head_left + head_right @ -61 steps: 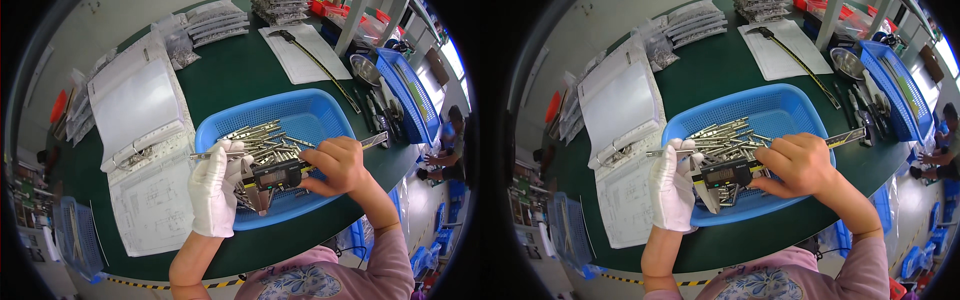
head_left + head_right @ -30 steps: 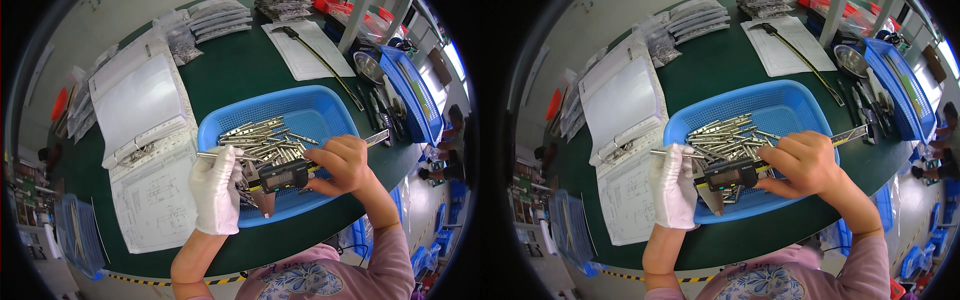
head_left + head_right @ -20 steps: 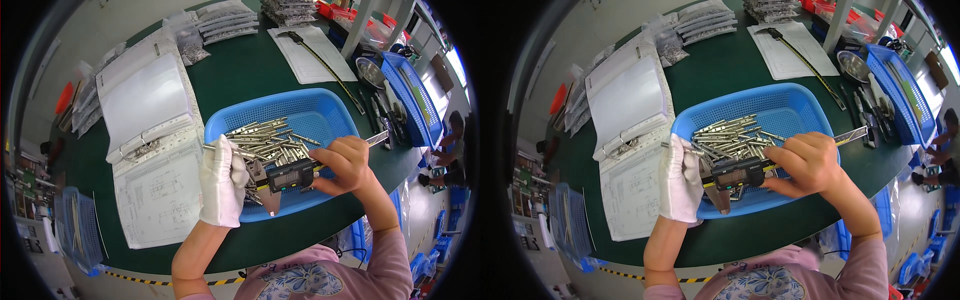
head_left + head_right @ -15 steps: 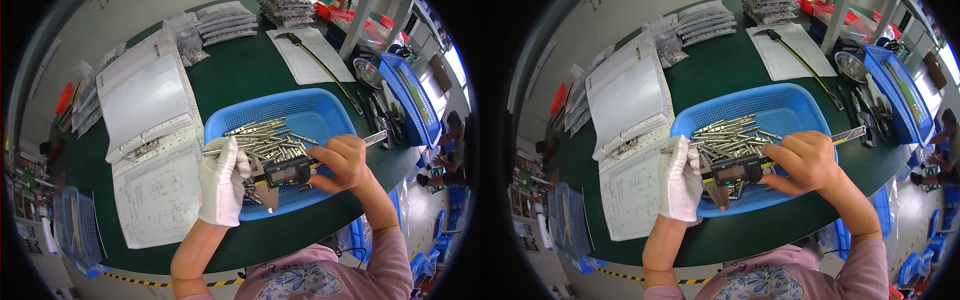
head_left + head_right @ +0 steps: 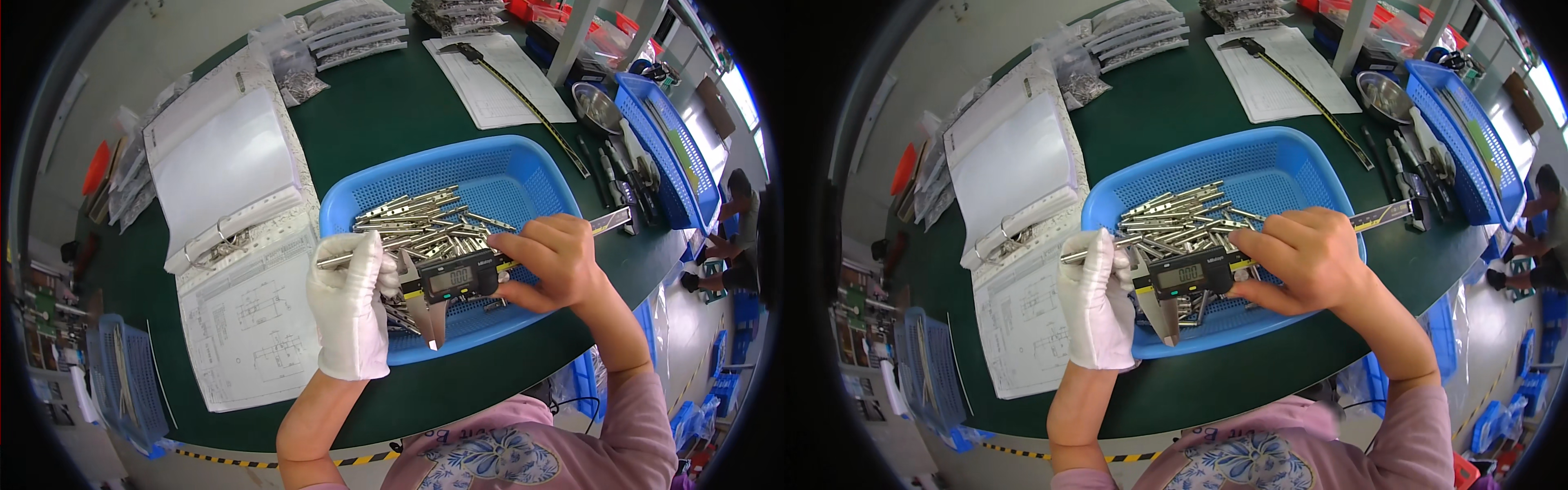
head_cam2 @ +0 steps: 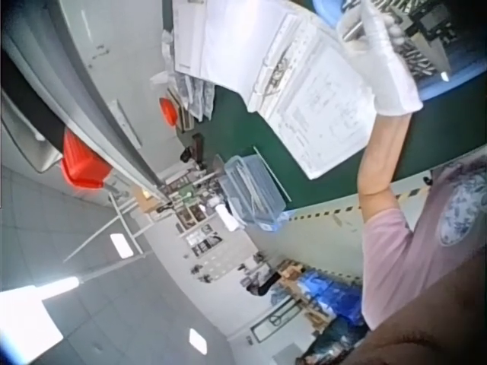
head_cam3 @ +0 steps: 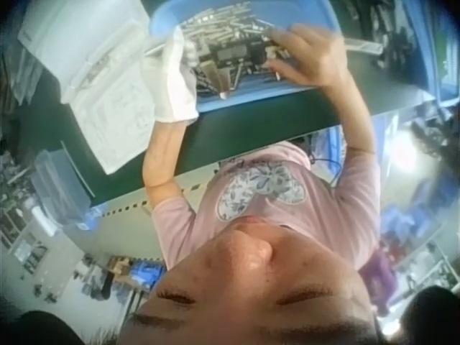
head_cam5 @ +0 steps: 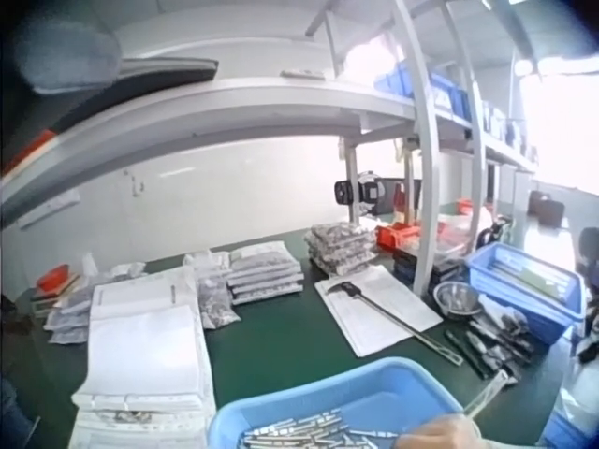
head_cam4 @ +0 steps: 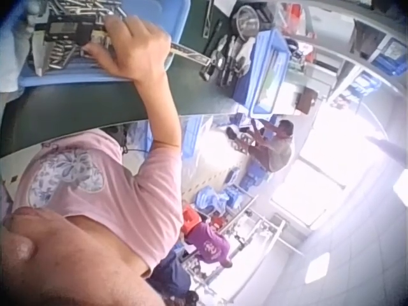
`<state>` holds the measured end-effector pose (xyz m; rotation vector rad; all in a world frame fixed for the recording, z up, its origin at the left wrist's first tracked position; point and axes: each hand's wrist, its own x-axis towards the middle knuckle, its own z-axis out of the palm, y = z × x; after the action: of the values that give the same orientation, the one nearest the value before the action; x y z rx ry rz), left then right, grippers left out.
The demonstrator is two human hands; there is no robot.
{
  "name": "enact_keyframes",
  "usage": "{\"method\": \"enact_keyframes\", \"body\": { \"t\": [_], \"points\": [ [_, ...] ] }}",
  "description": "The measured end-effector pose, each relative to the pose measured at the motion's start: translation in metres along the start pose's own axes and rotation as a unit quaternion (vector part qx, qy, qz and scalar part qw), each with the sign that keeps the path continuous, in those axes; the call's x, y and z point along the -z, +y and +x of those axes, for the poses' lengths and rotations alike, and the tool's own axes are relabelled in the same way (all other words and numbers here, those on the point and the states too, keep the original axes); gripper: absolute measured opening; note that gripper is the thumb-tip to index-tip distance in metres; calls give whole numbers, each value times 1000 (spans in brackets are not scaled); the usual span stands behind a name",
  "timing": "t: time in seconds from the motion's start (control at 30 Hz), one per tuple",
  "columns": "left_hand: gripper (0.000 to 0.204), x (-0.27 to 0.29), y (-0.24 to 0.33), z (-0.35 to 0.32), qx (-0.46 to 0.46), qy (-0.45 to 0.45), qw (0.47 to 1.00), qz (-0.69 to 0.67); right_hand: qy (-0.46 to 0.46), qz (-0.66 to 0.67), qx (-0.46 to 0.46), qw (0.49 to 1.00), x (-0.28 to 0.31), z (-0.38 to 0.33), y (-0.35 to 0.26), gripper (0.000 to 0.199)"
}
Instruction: The recorder uses a digital caliper to measure the dimensions of small cylindrical metal parts at a factory workbench, referencing a technical manual.
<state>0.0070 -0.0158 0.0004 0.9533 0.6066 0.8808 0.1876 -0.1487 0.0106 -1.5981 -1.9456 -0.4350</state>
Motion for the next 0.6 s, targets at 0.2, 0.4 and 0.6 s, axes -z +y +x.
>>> {"method": "enact_keyframes", "body": {
  "t": [0.2,0.4,0.6],
  "points": [
    [13,-2,-1,-1,-6,-2,1000,-7,-3,8,-4,1000,1,-2,1,41],
    [12,-1,-1,-1,-7,-6,1000,-9,-20,12,-4,1000,1,-1,1,44],
    [10,-1,-1,0,-9,-5,1000,3,-42,29,-1,999,1,-2,0,41]
  ]
}}
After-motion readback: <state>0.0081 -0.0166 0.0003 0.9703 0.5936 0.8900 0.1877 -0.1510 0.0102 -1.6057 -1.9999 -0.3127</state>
